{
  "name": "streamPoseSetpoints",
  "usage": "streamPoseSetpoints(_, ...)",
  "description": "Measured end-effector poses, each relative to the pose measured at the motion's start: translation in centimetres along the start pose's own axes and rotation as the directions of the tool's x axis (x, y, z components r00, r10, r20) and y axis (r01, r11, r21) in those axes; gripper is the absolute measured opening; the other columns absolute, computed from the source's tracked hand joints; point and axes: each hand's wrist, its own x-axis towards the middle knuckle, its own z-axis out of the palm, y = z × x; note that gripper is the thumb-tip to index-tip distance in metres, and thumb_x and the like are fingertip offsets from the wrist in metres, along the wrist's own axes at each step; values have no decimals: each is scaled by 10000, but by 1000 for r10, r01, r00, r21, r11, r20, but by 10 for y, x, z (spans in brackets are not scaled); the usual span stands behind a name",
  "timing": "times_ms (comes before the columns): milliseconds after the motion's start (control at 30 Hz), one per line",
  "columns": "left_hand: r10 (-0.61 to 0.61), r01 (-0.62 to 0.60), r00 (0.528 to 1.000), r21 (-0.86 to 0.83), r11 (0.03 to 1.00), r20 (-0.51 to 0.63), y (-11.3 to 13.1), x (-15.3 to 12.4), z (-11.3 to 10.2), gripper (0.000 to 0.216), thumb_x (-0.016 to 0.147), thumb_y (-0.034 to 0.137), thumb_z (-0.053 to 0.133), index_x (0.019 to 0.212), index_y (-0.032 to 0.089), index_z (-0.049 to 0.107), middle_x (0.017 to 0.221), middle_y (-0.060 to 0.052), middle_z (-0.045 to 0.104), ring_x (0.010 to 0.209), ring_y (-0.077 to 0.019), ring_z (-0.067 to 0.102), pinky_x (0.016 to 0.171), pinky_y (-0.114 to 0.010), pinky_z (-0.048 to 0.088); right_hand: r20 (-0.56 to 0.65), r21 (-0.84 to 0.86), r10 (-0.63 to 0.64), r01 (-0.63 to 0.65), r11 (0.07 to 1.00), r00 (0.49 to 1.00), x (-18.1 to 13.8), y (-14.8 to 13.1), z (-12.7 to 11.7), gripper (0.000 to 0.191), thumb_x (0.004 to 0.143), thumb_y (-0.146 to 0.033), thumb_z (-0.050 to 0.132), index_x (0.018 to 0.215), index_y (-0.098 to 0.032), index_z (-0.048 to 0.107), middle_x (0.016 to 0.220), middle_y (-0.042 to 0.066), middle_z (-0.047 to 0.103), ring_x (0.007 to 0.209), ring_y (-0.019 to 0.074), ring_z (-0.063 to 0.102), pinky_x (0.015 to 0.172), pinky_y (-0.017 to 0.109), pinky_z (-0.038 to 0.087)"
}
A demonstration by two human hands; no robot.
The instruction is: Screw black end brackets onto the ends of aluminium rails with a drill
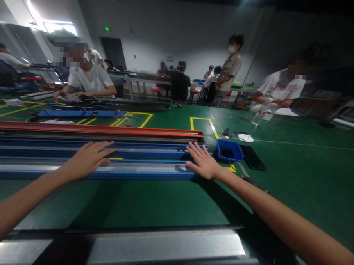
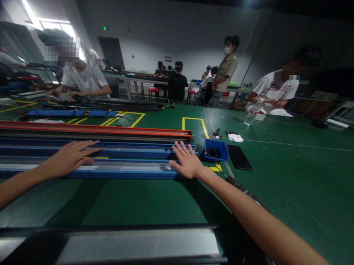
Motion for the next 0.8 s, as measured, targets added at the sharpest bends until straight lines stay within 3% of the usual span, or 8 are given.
streamPoseSetpoints(367, -76, 72, 996, 112, 991, 40, -4, 29, 4, 514, 1015, 384, 443, 1499, 217, 484, 1605, -167, 396, 1423, -384, 419, 1111, -603, 342, -46, -25, 14, -15, 1000, 999, 24, 11, -2, 882, 998, -727, 208, 1616, -100, 269, 1698, 136, 163, 1575, 302, 37, 1280, 518, 48)
streamPoseSetpoints(600, -140, 128, 986, 118, 985, 95, 11, 34, -14, 488, 1051, 336, 400, 1514, 194, 456, 1607, -149, 397, 1447, -351, 365, 1162, -651, 207, -59, -23, 18, -19, 1000, 998, 31, 13, -5, 826, 1024, -665, 267, 1579, -59, 345, 1662, 183, 295, 1554, 320, 207, 1270, 499, 141)
streamPoseSetpoints(800, -189, 176, 970, 95, 980, 155, 18, 39, -25, 464, 1071, 332, 375, 1478, 142, 492, 1579, -158, 429, 1408, -330, 399, 1142, -658, 244, -78, -26, 23, -25, 999, 997, 38, 18, -6, 746, 1035, -602, 341, 1550, -65, 400, 1635, 197, 356, 1520, 325, 304, 1247, 474, 211)
